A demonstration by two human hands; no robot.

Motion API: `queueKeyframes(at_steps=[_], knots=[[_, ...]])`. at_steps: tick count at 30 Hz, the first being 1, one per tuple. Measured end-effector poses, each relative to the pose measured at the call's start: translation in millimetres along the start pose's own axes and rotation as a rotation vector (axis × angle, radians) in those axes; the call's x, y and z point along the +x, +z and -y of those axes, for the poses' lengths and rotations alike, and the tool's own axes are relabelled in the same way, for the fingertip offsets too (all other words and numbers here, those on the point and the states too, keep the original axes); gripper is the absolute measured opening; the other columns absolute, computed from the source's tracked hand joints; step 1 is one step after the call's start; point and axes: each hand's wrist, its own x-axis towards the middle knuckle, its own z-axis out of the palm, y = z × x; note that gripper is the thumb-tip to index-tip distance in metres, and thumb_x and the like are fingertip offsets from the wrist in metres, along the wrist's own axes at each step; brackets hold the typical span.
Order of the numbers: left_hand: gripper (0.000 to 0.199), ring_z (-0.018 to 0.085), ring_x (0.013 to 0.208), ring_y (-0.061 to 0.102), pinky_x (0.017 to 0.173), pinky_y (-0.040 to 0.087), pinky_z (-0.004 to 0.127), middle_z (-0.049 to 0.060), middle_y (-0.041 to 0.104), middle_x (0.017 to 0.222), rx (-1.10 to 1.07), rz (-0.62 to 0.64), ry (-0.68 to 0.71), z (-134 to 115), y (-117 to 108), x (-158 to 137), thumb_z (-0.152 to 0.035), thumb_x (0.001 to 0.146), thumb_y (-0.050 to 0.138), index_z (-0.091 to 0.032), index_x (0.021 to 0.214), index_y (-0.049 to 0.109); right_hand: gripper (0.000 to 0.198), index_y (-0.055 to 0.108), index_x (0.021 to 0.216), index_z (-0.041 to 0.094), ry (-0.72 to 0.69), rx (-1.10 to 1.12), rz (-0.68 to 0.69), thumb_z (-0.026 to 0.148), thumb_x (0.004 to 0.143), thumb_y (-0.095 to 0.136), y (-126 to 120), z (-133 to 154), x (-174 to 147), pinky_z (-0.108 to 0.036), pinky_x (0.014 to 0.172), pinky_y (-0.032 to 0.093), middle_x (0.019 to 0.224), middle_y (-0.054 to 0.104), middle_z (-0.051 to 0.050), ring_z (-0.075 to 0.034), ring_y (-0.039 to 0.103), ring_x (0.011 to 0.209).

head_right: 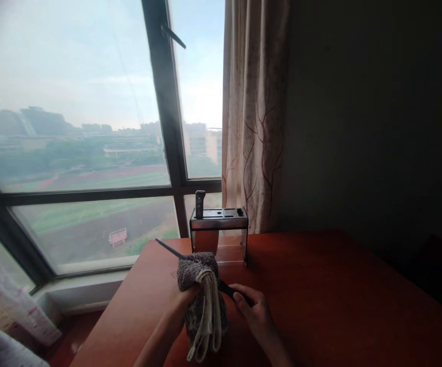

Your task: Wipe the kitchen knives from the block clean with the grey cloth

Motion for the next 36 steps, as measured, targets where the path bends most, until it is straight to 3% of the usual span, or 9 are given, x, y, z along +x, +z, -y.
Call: queueKeyframes(at_steps=[4,11,16,19,21,23,28,33,36], knots=[[0.044,0.031,0.077,0.069,0.066,0.055,0.035,0.012,0.074,0.081,0.046,-0.016,0.037,0,2,-1,-0.037,0.046,0.085,-0.010,0.079,0.073,0.031,0.076,0.102,0.027,-0.221,-0.203,0.017,0.044,0.077,0.070,0,-3,2,-0.030,0.067,0.052,0.086,0.072,-0.006,-0.023,0.065,0.078],[0.051,0.031,0.075,0.070,0.066,0.055,0.036,0.013,0.075,0.082,-0.066,-0.067,0.000,17,8,5,-0.035,0.043,0.088,-0.010,0.084,0.072,0.029,0.071,0.112,0.031,-0.408,-0.332,-0.016,0.034,0.084,0.064,9,-7,-3,-0.029,0.068,0.052,0.081,0.066,-0.005,-0.020,0.065,0.074],[0.049,0.030,0.076,0.071,0.068,0.056,0.036,0.012,0.074,0.082,-0.127,-0.092,0.008,23,3,7,-0.035,0.049,0.086,-0.010,0.088,0.072,0.031,0.074,0.106,0.028,-0.196,-0.207,0.038,0.047,0.086,0.058,16,-4,-7,-0.036,0.083,0.053,0.095,0.074,-0.008,-0.027,0.067,0.092],[0.044,0.030,0.077,0.070,0.069,0.056,0.035,0.011,0.074,0.082,-0.161,-0.082,0.019,19,2,4,-0.031,0.050,0.086,-0.010,0.085,0.071,0.050,0.076,0.097,0.021,0.038,-0.024,0.053,0.061,0.086,0.049,16,-5,-6,-0.028,0.058,0.052,0.072,0.071,-0.007,-0.021,0.066,0.064],[0.038,0.028,0.074,0.070,0.067,0.056,0.034,0.010,0.074,0.078,-0.198,-0.070,0.016,16,0,3,-0.032,0.054,0.084,-0.011,0.083,0.071,0.060,0.076,0.094,0.018,0.176,0.030,0.055,0.069,0.084,0.046,12,-5,-6,-0.021,0.037,0.035,0.049,0.057,-0.001,-0.012,0.047,0.040],[0.035,0.025,0.070,0.070,0.065,0.055,0.032,0.007,0.074,0.075,-0.228,-0.092,0.033,12,-7,5,-0.033,0.059,0.081,-0.012,0.084,0.070,0.063,0.075,0.095,0.016,0.219,0.029,0.091,0.070,0.083,0.046,6,-3,-5,-0.018,0.034,0.022,0.042,0.044,0.004,-0.007,0.031,0.035],[0.039,0.020,0.059,0.067,0.054,0.053,0.029,0.003,0.072,0.070,-0.254,-0.242,0.060,6,-32,22,-0.035,0.060,0.081,-0.011,0.088,0.069,0.046,0.075,0.099,0.019,0.052,-0.070,0.209,0.058,0.083,0.057,-9,4,-1,-0.021,0.042,0.030,0.056,0.054,0.001,-0.009,0.040,0.045],[0.036,0.021,0.059,0.069,0.055,0.055,0.029,0.003,0.073,0.071,-0.365,-0.296,0.056,0,-41,30,-0.031,0.058,0.082,-0.012,0.087,0.070,0.028,0.074,0.103,0.027,-0.213,-0.199,0.112,0.042,0.081,0.068,-19,4,4,-0.028,0.070,0.047,0.084,0.060,-0.004,-0.019,0.057,0.078],[0.033,0.021,0.058,0.069,0.055,0.056,0.029,0.002,0.073,0.068,-0.402,-0.336,0.048,-3,-40,30,-0.026,0.056,0.082,-0.012,0.084,0.069,0.026,0.073,0.104,0.029,-0.252,-0.209,0.074,0.040,0.082,0.067,-21,5,4,-0.026,0.068,0.047,0.086,0.056,-0.003,-0.018,0.057,0.080]])
